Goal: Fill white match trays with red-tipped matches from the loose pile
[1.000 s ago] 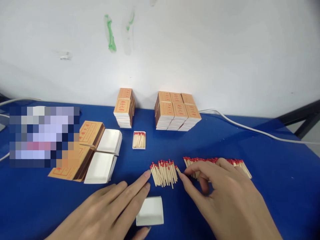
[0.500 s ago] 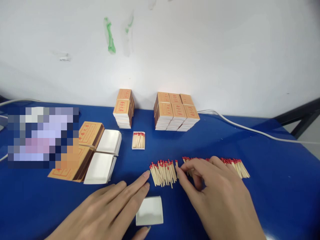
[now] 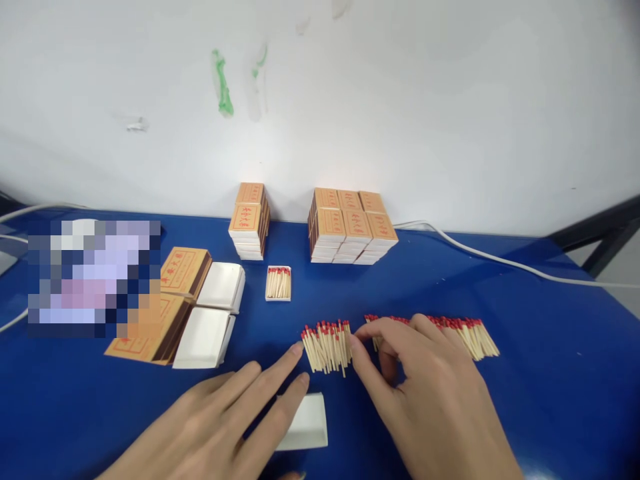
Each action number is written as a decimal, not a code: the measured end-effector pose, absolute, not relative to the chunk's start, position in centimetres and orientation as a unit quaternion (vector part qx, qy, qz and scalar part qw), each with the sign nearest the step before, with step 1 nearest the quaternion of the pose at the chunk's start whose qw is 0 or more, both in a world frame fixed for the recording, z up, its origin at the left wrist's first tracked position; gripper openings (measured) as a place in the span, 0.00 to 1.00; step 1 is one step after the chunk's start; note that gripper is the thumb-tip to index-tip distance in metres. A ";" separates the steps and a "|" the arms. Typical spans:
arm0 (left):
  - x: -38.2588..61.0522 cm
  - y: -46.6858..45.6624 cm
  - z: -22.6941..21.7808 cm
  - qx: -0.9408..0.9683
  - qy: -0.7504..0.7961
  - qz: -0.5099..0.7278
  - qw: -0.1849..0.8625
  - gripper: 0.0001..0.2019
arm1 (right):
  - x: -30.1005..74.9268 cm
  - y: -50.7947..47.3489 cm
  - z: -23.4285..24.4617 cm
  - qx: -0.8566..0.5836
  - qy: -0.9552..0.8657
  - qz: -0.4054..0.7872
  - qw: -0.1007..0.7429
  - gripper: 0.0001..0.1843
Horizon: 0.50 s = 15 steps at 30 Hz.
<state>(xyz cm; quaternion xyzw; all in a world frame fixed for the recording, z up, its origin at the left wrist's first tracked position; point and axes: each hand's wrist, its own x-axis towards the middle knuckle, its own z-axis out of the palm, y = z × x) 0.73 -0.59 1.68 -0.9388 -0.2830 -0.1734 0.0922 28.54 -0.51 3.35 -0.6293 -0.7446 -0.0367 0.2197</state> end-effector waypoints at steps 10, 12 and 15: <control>0.5 -0.2 2.0 -0.946 -0.275 -0.149 0.081 0.26 | 28.2 -0.6 3.5 -0.630 -0.745 -0.053 0.215 0.14; 0.7 -0.2 2.1 -0.947 -0.276 -0.145 0.082 0.26 | 27.9 -0.7 3.3 -0.638 -0.738 -0.060 0.212 0.17; 0.9 -0.2 2.2 -0.947 -0.277 -0.142 0.079 0.26 | 27.3 -0.8 3.0 -0.659 -0.717 -0.074 0.216 0.24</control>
